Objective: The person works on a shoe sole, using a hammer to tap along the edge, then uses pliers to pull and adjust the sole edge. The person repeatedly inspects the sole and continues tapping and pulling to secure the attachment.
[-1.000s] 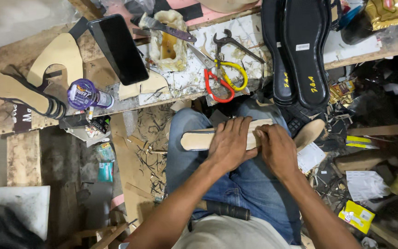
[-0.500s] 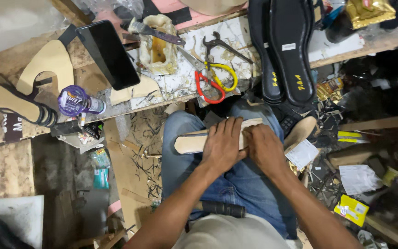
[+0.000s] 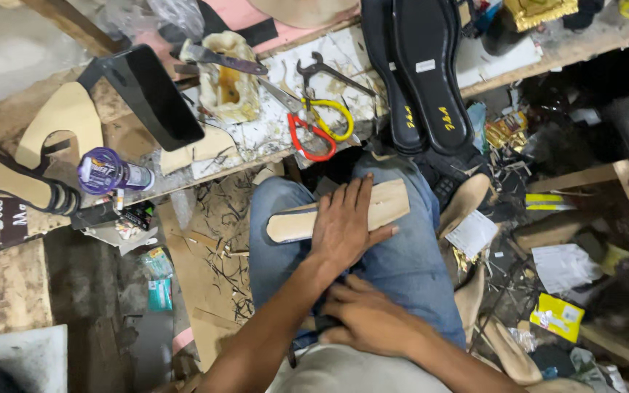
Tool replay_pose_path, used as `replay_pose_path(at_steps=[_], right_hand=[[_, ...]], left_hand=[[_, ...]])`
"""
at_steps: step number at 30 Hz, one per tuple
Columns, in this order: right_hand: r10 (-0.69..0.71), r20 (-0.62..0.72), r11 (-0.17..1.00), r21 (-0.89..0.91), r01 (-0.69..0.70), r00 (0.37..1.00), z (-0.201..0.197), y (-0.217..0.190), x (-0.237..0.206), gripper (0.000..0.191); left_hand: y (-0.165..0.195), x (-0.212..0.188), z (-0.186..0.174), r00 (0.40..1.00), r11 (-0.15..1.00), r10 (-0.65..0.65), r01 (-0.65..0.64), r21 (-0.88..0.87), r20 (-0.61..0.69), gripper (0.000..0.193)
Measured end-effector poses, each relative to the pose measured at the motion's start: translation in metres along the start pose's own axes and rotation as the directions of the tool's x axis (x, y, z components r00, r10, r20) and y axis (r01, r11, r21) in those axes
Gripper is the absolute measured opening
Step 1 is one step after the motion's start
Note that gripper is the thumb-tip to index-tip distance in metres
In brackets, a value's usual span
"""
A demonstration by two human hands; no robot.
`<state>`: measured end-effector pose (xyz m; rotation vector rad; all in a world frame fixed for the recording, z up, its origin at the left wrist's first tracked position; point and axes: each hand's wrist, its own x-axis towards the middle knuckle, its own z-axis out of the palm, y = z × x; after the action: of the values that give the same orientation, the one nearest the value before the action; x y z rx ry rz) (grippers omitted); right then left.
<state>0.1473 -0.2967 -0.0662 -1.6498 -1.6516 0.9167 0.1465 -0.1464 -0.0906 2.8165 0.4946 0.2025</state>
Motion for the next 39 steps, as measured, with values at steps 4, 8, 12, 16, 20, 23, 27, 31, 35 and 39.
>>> replay_pose_path(at_steps=[4,8,12,16,20,23,27,31,35,39], right_hand=[[-0.191,0.027,0.974,-0.123,0.192,0.981,0.011,-0.004,0.009,0.040],[-0.080,0.073,0.993,-0.080,0.086,0.994,-0.006,-0.009,0.001,0.037],[0.226,0.124,0.962,0.125,-0.241,0.966,-0.048,-0.002,-0.046,0.040],[0.448,-0.336,0.816,0.533,-0.225,0.828,-0.069,0.016,-0.097,0.046],[0.378,-0.820,0.755,0.541,0.369,0.429,-0.037,0.045,-0.087,0.048],[0.528,-0.726,0.849,0.471,-0.240,0.440,-0.023,0.071,-0.070,0.046],[0.297,-0.778,0.944,0.153,-0.291,0.554,-0.021,0.078,-0.061,0.038],[0.350,-0.760,0.927,0.195,-0.321,0.547,-0.025,0.066,-0.060,0.036],[0.466,-0.690,0.877,0.282,-0.388,0.553,-0.032,0.061,-0.061,0.040],[0.378,-0.723,0.920,0.224,-0.322,0.578,-0.040,0.062,-0.067,0.044]], left_hand=[[0.007,-0.002,-0.009,0.997,0.997,0.064,-0.063,0.038,-0.050,0.089],[0.005,0.002,-0.016,0.999,0.998,0.047,-0.046,-0.032,0.012,0.080],[0.002,0.005,-0.015,0.997,0.997,0.073,-0.073,0.001,0.032,0.080],[0.005,0.007,-0.008,0.993,0.988,0.118,-0.117,0.101,-0.003,0.090],[0.012,0.007,-0.001,0.995,0.992,0.088,-0.091,0.084,0.044,0.091],[0.011,0.006,0.000,0.992,0.998,0.064,-0.066,0.010,0.111,0.093],[0.000,0.002,-0.003,0.993,0.986,0.114,-0.113,-0.124,0.005,0.075],[-0.004,-0.004,-0.002,0.997,0.892,-0.037,0.003,-0.451,-0.066,0.050],[0.002,-0.002,0.000,0.993,0.869,-0.101,0.058,-0.491,-0.061,0.018],[0.005,0.002,-0.003,0.993,0.860,-0.119,0.092,-0.501,-0.022,0.014]])
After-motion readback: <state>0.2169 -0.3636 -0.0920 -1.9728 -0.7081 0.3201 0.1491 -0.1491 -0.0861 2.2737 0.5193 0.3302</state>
